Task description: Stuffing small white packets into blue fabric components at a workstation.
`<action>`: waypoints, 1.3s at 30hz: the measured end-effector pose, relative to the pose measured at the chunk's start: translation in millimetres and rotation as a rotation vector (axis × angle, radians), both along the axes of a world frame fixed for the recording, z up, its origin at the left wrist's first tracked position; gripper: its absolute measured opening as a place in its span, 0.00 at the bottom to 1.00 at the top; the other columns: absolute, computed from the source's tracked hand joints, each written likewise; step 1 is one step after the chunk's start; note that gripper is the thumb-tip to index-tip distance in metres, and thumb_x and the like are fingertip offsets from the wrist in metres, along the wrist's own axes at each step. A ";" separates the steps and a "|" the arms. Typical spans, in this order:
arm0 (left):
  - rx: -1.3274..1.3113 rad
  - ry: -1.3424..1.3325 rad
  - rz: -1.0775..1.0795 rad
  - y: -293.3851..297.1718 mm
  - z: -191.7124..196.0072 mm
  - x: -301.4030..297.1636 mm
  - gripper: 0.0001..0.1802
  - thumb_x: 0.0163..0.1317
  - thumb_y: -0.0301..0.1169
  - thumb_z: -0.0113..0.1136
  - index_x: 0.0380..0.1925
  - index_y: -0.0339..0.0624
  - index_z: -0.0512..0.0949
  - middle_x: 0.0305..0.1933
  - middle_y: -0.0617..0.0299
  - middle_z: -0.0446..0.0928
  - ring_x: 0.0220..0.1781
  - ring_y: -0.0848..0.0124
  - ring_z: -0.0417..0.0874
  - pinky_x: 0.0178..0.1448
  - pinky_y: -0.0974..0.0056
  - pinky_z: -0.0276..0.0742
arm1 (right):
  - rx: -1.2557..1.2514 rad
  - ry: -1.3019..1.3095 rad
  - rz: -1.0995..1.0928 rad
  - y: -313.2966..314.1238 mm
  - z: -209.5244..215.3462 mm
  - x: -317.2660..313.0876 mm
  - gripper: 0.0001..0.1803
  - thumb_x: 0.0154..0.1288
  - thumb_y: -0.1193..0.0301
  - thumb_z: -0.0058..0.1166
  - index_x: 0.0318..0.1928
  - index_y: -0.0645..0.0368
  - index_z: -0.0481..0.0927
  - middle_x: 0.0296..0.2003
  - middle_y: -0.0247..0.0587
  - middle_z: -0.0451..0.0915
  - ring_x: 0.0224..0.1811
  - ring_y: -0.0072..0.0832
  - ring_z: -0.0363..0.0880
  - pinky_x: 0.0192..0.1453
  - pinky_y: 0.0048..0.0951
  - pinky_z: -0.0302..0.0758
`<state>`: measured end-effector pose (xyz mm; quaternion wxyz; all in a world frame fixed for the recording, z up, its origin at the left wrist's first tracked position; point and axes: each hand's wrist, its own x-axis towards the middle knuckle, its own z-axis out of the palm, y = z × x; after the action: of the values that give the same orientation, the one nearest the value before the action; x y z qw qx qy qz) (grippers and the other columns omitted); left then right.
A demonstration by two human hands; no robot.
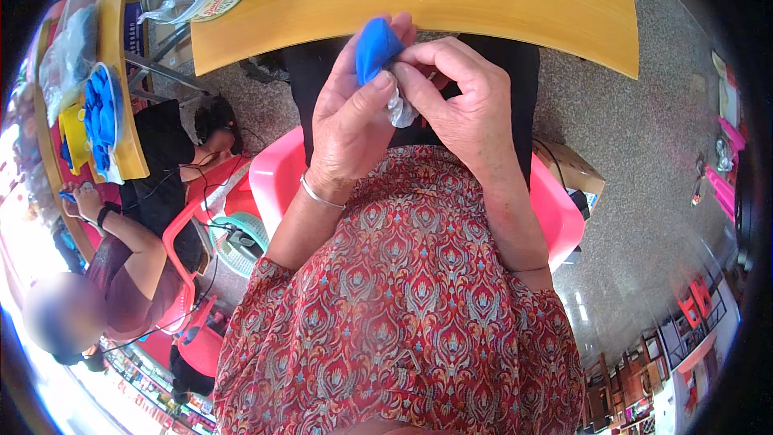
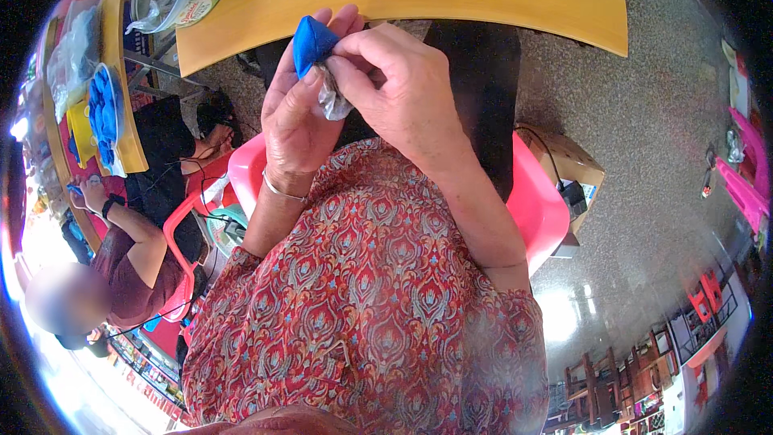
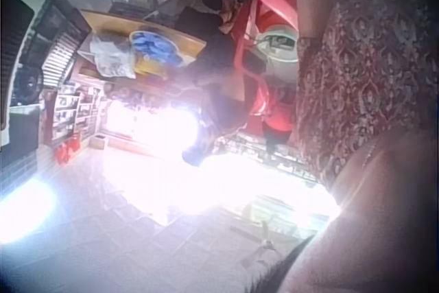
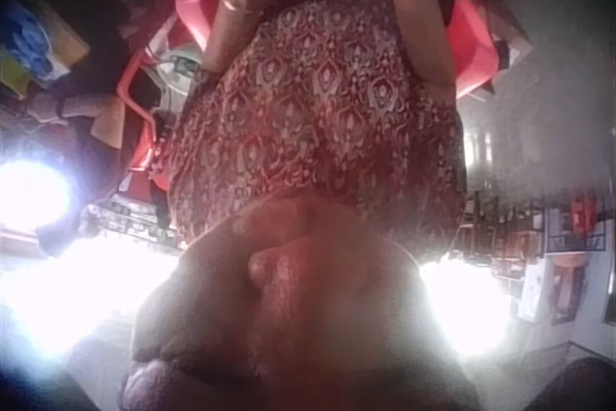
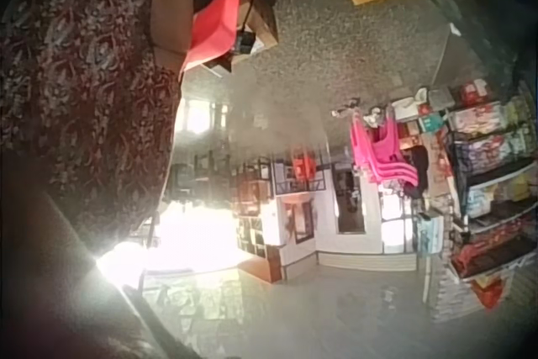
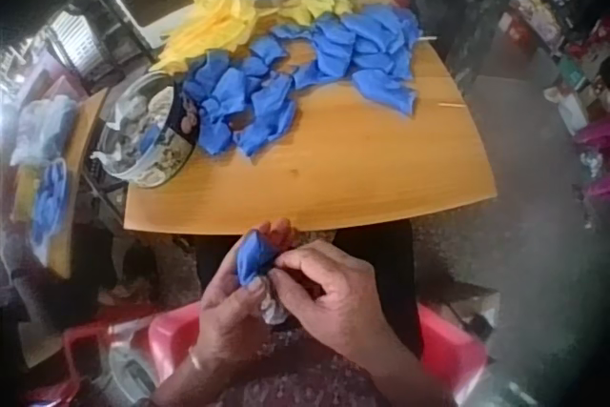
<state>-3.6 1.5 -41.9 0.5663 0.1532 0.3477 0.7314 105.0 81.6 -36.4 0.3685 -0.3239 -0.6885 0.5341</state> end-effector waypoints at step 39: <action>-0.332 0.318 0.219 1.1 9.3 7.3 0.17 0.68 0.25 0.51 0.55 0.31 0.72 0.44 0.63 0.77 0.42 0.80 0.76 0.49 0.73 0.74 | 0.157 0.050 -0.101 -5.5 -31.1 -11.5 0.08 0.51 0.80 0.64 0.32 0.61 0.78 0.27 0.38 0.80 0.28 0.29 0.81 0.33 0.26 0.76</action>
<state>3.7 2.6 -32.5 0.4392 0.1329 0.5623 0.6879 93.5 76.1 -67.5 0.4361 -0.3149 -0.7017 0.4672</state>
